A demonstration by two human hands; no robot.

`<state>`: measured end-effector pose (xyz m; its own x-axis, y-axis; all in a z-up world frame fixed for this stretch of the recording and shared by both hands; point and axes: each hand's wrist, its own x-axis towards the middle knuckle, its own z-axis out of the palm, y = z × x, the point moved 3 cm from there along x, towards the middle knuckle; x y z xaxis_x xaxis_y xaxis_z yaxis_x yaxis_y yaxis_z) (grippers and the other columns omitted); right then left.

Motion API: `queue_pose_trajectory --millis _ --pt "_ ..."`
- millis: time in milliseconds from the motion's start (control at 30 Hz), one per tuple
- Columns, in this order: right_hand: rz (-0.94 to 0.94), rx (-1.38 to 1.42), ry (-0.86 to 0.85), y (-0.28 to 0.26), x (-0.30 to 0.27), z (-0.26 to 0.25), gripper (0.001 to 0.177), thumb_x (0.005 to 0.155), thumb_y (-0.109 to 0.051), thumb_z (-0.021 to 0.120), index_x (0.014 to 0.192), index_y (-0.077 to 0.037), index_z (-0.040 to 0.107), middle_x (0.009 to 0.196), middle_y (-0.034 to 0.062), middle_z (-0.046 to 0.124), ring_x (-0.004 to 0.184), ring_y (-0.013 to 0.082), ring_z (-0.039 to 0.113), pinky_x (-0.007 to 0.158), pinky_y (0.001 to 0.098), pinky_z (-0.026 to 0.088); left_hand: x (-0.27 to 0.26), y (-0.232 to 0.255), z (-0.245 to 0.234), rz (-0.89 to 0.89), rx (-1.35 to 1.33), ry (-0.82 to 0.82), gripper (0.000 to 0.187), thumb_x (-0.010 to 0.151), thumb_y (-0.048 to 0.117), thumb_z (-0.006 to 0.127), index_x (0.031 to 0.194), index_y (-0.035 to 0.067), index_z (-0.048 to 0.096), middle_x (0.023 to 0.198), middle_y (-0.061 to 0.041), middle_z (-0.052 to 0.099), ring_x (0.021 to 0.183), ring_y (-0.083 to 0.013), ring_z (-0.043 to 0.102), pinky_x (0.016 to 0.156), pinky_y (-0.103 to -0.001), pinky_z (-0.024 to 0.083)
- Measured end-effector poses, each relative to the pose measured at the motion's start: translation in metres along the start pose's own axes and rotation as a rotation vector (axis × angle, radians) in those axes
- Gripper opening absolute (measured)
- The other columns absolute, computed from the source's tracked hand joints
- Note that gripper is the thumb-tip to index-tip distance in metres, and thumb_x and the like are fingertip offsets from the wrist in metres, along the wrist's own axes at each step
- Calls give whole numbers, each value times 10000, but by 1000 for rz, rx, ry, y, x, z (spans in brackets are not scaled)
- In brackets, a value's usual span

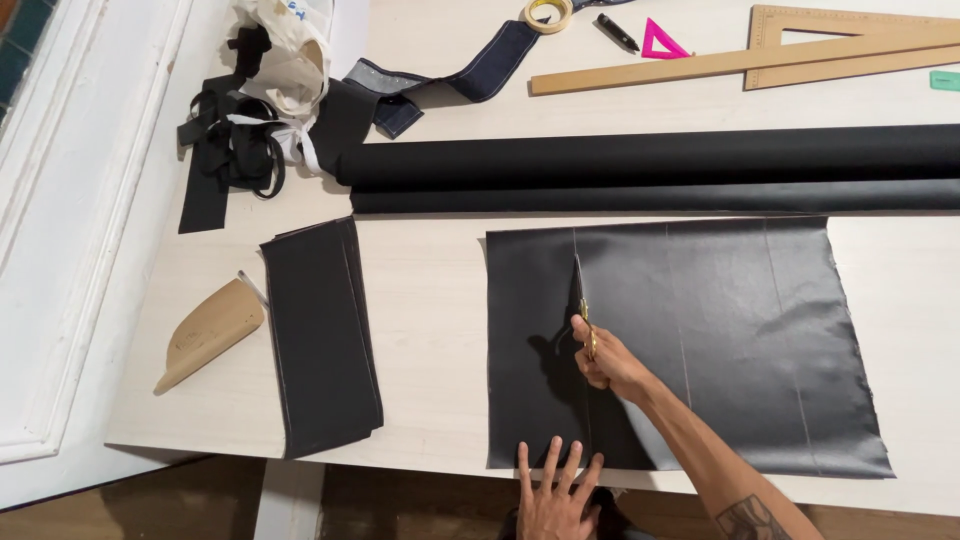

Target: Cutting strips of black leather material using scissors along marked lines on a workshop table

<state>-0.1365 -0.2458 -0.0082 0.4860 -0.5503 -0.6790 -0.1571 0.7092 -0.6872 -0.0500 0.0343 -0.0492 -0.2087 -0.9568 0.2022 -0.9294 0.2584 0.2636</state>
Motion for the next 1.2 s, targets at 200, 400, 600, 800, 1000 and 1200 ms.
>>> queue_pose_trajectory --millis 200,400,600,800,1000,1200 --pt "0 -33 11 -17 15 -7 604 1099 -746 597 1017 -178 409 569 -7 365 480 98 187 468 308 140 0 1 -1 1 14 34 853 978 658 873 1729 314 660 1866 -95 418 1714 -424 334 1219 -894 290" --pt "-17 -12 -7 -28 44 -20 594 1109 -747 576 1021 -186 402 572 -9 320 473 99 170 444 303 136 -4 2 2 9 114 49 894 1031 789 767 1789 353 587 1893 -67 387 1735 -399 331 1245 -855 314" --pt "-18 -45 11 -45 53 -22 629 1083 -755 593 1141 -141 468 591 1 364 485 106 213 469 312 165 2 7 -15 -5 85 134 654 1170 694 613 1702 324 698 1813 -87 491 1684 -413 413 1219 -869 348" --pt "-38 -22 4 -46 60 -24 578 1092 -728 640 1037 -180 466 573 -11 438 469 90 235 464 298 166 2 8 -2 -48 117 149 472 1179 555 786 1617 389 731 1795 -29 486 1680 -360 411 1206 -857 382" --pt "-70 20 -7 -50 56 -30 605 1111 -761 570 993 -177 465 539 -24 352 477 102 201 479 321 138 -2 2 -6 -62 -20 63 737 1141 751 722 1759 359 626 1713 -42 592 1620 -371 481 1177 -869 341" --pt "-211 -261 -77 -51 -42 -21 749 1058 -895 309 841 -179 307 537 15 374 479 123 269 523 322 267 3 -82 -60 131 -10 -104 604 1110 146 683 1710 192 636 1800 -125 552 1670 -434 423 1256 -888 206"
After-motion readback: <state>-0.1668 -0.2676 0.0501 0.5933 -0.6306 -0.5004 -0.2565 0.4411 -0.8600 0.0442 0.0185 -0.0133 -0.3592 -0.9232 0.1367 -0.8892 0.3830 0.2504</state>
